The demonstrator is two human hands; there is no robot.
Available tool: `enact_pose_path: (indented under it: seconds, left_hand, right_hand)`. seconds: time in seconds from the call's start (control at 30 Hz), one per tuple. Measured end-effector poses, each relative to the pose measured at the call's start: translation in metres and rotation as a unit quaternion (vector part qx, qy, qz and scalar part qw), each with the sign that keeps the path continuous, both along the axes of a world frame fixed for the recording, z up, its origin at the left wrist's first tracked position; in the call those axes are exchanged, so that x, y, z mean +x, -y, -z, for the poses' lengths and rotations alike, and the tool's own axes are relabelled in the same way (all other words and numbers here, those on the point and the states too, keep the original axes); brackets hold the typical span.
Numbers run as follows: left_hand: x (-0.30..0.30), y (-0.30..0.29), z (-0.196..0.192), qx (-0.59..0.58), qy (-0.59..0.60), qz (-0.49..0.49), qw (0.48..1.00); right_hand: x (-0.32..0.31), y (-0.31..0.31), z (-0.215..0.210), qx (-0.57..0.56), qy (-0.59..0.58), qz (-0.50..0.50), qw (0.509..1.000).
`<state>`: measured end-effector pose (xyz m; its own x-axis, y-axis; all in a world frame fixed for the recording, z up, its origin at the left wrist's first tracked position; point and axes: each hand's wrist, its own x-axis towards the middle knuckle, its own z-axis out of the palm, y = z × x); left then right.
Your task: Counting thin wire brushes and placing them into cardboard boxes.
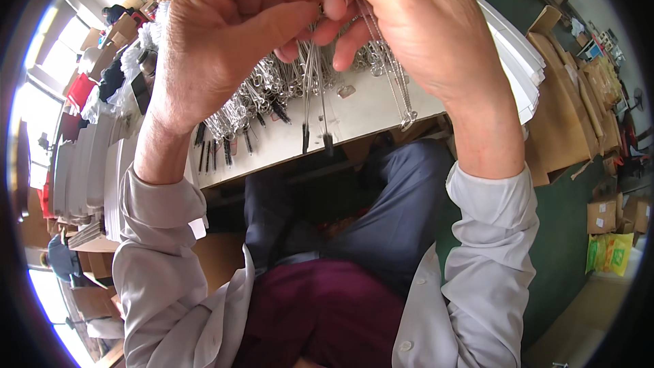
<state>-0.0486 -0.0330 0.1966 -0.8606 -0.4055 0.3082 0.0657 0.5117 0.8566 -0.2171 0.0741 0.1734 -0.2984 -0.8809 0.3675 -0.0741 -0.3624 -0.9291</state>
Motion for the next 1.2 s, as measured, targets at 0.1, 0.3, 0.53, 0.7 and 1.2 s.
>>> enact_pose_path:
  seconds: [0.1,0.3,0.53,0.7,1.2]
  left_hand:
    - [0.006,0.007,0.002,-0.037,-0.01,0.009,0.999]
    - [0.006,0.015,0.001,-0.053,-0.003,0.013,0.999]
    - [0.016,0.032,0.014,-0.094,-0.042,-0.008,0.995]
    - [0.023,0.032,0.033,0.019,-0.041,-0.004,0.999]
    - [0.027,0.068,0.003,0.087,-0.078,-0.012,0.993]
  right_hand:
    - [0.004,0.003,0.007,0.016,-0.007,-0.006,1.0]
    - [0.006,0.011,0.008,0.018,0.017,-0.047,0.999]
    - [0.015,0.01,0.014,-0.016,0.05,-0.074,0.996]
    - [0.018,0.007,0.034,0.013,0.106,-0.039,0.994]
    - [-0.005,0.0,0.111,0.107,0.198,-0.035,0.974]
